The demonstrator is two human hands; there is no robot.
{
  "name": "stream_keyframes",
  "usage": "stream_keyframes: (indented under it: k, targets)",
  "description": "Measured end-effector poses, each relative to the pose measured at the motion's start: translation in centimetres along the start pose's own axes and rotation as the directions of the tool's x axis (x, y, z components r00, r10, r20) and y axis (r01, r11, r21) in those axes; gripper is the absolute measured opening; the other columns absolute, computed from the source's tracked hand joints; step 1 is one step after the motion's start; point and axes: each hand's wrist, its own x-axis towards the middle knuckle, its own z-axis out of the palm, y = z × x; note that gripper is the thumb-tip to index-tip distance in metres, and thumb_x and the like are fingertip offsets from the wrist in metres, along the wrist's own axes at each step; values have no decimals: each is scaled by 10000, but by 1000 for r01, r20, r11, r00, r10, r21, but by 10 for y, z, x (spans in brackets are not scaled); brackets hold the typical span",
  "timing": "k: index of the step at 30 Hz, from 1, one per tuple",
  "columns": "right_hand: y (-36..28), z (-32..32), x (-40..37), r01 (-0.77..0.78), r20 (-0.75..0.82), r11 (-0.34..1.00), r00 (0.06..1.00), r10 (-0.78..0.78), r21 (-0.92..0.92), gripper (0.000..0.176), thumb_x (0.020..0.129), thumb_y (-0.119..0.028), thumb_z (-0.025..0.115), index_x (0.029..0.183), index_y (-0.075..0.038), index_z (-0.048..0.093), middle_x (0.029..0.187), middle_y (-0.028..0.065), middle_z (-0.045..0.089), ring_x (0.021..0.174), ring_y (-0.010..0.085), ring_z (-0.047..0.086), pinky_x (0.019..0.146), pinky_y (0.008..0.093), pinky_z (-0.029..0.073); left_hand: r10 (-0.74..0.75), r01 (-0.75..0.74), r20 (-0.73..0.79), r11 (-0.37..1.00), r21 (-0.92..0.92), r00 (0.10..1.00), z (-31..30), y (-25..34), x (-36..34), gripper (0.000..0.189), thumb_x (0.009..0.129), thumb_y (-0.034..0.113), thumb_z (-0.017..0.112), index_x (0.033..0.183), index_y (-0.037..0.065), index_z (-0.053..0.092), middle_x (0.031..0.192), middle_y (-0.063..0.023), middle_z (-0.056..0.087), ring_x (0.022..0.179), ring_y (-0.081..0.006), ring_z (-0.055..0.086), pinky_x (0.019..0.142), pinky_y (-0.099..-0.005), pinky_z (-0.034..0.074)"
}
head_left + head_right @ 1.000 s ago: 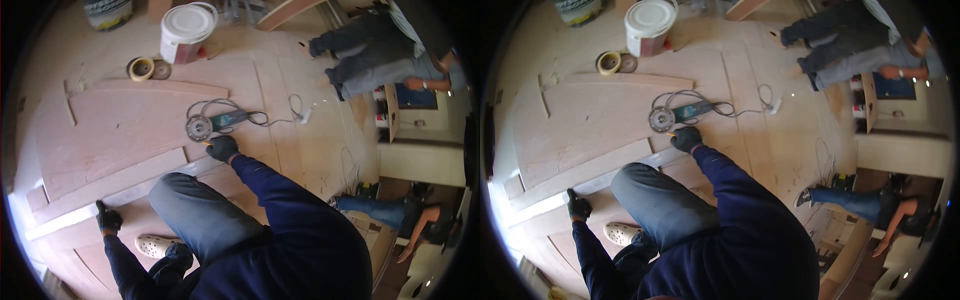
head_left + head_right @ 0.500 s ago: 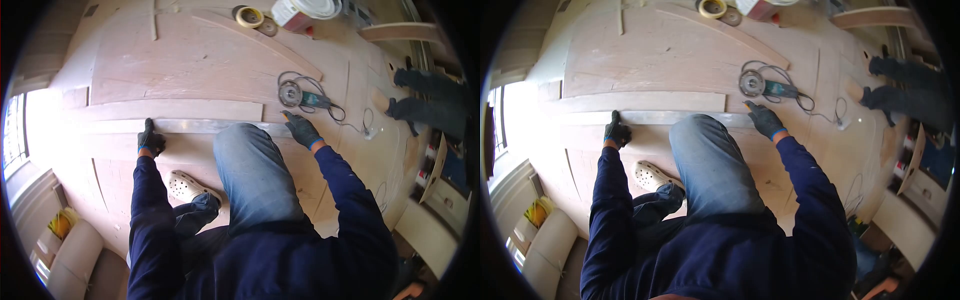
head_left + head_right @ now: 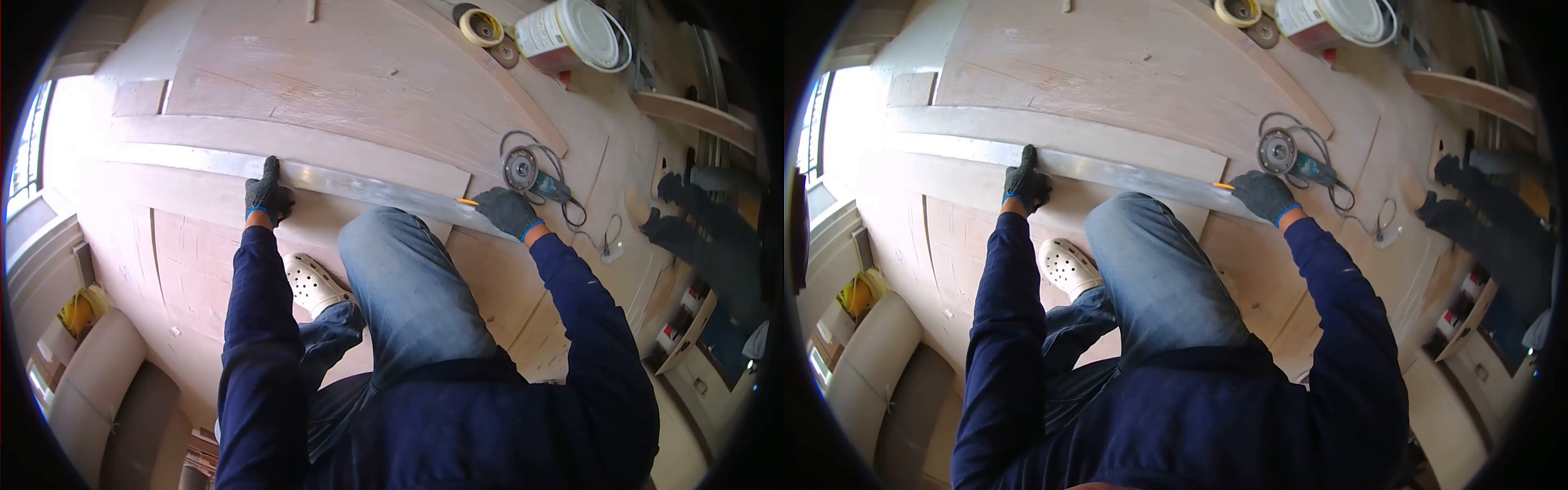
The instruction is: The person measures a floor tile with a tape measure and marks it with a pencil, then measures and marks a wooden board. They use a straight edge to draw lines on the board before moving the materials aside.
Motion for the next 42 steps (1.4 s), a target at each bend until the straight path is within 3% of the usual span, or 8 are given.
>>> stream_keyframes:
  k: [5,8,12,14,17,27,36,42]
  targets:
    - [-37,-9,48,-122,36,992,992,121,27,205,922,-272,544,1019,-161,686,896,80,684,841,270,668,705,429,544,61,-61,15,998,-14,998,-5,6,3,708,810,606,701,1177,22,539,756,-161,639,464,-245,591,384,-390,463]
    - [-70,-13,112,-49,-12,994,999,50,97,232,928,-319,535,1004,-154,679,929,97,688,868,298,664,741,455,534,190,-182,-64,977,107,980,-3,-26,47,823,803,619,689,1280,-18,481,1054,-261,671,844,-347,702,736,-406,560]
    - [-141,-43,227,64,-55,991,997,-58,117,258,928,-327,504,953,-133,673,944,120,694,880,323,664,761,475,528,85,-79,-50,991,104,995,-14,-5,16,847,803,641,659,1316,-1,456,1224,-280,616,1173,-400,588,991,-442,453]
    - [-186,-71,292,105,-39,983,994,-100,148,254,916,-295,491,905,-124,678,920,139,699,860,334,671,756,492,527,184,-165,-131,976,144,974,-13,-7,15,746,839,558,672,1269,-21,481,1174,-261,646,1051,-374,658,875,-418,524]
    - [-247,-92,391,125,-5,984,992,-125,129,252,879,-259,517,935,-108,711,977,172,702,923,363,676,794,495,536,212,-204,-89,974,95,973,-20,-3,10,755,852,575,628,1294,-15,467,1239,-279,612,1162,-403,598,959,-430,476]
    - [-419,-163,610,136,30,986,990,-140,97,337,869,-270,591,1131,-92,704,1199,181,656,1104,342,640,944,452,509,-8,9,-8,982,190,1000,-38,15,-1,712,854,597,567,1317,61,493,1237,-235,628,1143,-407,608,962,-469,468]
    - [-391,-155,601,287,-22,955,957,-289,-68,330,804,-269,579,998,-59,743,1062,222,682,991,394,664,894,468,521,39,-35,-50,996,79,998,-30,3,8,762,800,629,638,1302,70,510,1232,-236,631,1161,-410,594,978,-458,456]
    - [-237,-128,410,364,227,930,911,-345,-47,268,831,-273,569,939,-103,746,1005,185,705,943,373,679,836,472,536,105,-99,-48,988,114,993,-26,2,7,837,806,601,665,1319,-25,452,1241,-283,608,1183,-406,581,998,-431,445]
